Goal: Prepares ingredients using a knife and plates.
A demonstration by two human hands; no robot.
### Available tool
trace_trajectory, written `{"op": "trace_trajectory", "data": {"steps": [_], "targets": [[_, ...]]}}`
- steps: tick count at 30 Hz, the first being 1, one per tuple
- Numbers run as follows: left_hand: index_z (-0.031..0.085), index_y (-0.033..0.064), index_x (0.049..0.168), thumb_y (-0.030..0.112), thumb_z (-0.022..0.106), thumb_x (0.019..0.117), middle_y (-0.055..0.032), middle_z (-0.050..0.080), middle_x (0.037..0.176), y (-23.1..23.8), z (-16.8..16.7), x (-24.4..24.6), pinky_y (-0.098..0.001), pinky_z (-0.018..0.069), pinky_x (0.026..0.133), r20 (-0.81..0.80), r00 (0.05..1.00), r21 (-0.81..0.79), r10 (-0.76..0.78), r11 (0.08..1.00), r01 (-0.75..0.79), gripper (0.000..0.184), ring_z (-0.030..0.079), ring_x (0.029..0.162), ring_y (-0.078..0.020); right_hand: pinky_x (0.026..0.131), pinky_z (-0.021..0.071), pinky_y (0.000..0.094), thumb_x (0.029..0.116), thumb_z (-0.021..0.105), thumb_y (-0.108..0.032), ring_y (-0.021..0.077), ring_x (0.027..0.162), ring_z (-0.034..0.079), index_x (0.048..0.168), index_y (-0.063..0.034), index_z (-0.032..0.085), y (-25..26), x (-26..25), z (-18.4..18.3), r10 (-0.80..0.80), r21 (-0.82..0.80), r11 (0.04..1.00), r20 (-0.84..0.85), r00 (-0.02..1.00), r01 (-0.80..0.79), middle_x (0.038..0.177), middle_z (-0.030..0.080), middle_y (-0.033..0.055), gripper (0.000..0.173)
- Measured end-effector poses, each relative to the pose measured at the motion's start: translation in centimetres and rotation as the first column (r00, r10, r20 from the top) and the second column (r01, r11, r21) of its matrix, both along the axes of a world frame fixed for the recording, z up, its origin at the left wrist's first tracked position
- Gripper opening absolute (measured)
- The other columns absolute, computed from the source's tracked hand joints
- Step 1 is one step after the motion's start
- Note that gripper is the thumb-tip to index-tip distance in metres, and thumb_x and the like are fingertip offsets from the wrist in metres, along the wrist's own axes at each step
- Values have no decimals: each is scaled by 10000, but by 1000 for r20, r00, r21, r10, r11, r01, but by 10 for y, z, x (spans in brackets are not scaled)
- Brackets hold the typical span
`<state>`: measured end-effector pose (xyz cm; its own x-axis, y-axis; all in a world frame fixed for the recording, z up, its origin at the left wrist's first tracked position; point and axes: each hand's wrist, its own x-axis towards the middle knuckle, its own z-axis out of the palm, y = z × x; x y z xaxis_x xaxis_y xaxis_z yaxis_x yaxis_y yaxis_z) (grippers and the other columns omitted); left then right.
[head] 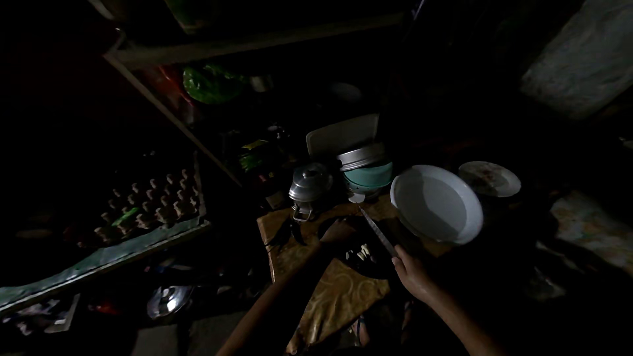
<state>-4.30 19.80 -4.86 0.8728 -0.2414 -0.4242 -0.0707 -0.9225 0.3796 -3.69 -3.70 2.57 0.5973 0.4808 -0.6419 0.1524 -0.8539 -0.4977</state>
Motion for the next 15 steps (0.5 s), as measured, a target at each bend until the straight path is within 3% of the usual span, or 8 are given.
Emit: {"op": "trace_trajectory", "data": {"steps": [2, 5, 8, 10, 11, 13, 15], "targets": [[646, 21, 1293, 177, 574, 1025, -205, 630, 1317, 8, 5, -2, -584, 426, 1073, -63, 989, -78, 131, 988, -135, 318, 576, 1263, -385, 1037, 478, 497, 1129, 351, -251, 351, 1195, 631, 1522, -46, 398, 0, 0, -2, 2, 7, 1000, 6, 1000, -2, 1279, 632, 236, 446], [663, 56, 1295, 167, 573, 1026, -177, 686, 1204, 26, -5, -14, -521, 503, 993, -6, 932, -257, 362, 900, -351, 304, 660, 1107, -319, 1032, 481, 510, 1128, 349, -268, 357, 1191, 634, 1532, -56, 390, 2, -1, -4, 14, 1, 1000, -6, 1000, -14, 1275, 637, 237, 458], [630, -22, 1289, 118, 579, 1025, -214, 660, 1214, 45, -13, -25, -457, 489, 1015, -139, 788, -297, 600, 734, -611, 303, 639, 1119, -310, 1047, 476, 520, 1125, 358, -274, 359, 1224, 621, 1520, -62, 412, 9, -7, -6, 53, -29, 998, -10, 999, -53, 1322, 622, 224, 452], [619, -34, 1285, 127, 557, 1044, -204, 660, 1183, 51, -30, -32, -425, 503, 978, -167, 704, -334, 690, 633, -699, 296, 639, 1076, -281, 1010, 494, 531, 1120, 363, -268, 371, 1181, 637, 1505, -70, 422, 16, -14, -12, 87, -41, 995, -30, 996, -88, 1274, 637, 231, 437], [628, -15, 1284, 147, 573, 1039, -191, 669, 1156, 50, -33, -36, -426, 515, 948, -161, 689, -343, 707, 615, -710, 299, 647, 1040, -271, 995, 502, 543, 1119, 357, -275, 381, 1164, 647, 1530, -87, 394, 20, -18, -14, 106, -64, 992, -53, 993, -110, 1254, 647, 236, 453], [597, 52, 1372, 211, 598, 1028, -188, 667, 1228, 41, -34, -43, -485, 512, 985, -146, 673, -296, 725, 617, -729, 379, 655, 1105, -303, 994, 502, 562, 1121, 339, -282, 394, 1170, 647, 1573, -110, 333, 30, -27, -22, 142, -100, 983, -102, 985, -152, 1264, 648, 241, 484], [583, 46, 1386, 239, 589, 1036, -206, 663, 1239, 30, -40, -48, -512, 500, 997, -114, 612, -253, 782, 573, -779, 400, 650, 1127, -338, 1003, 504, 565, 1120, 341, -280, 393, 1199, 638, 1566, -104, 333, 39, -34, -29, 171, -126, 974, -118, 978, -186, 1296, 636, 234, 480]]}}
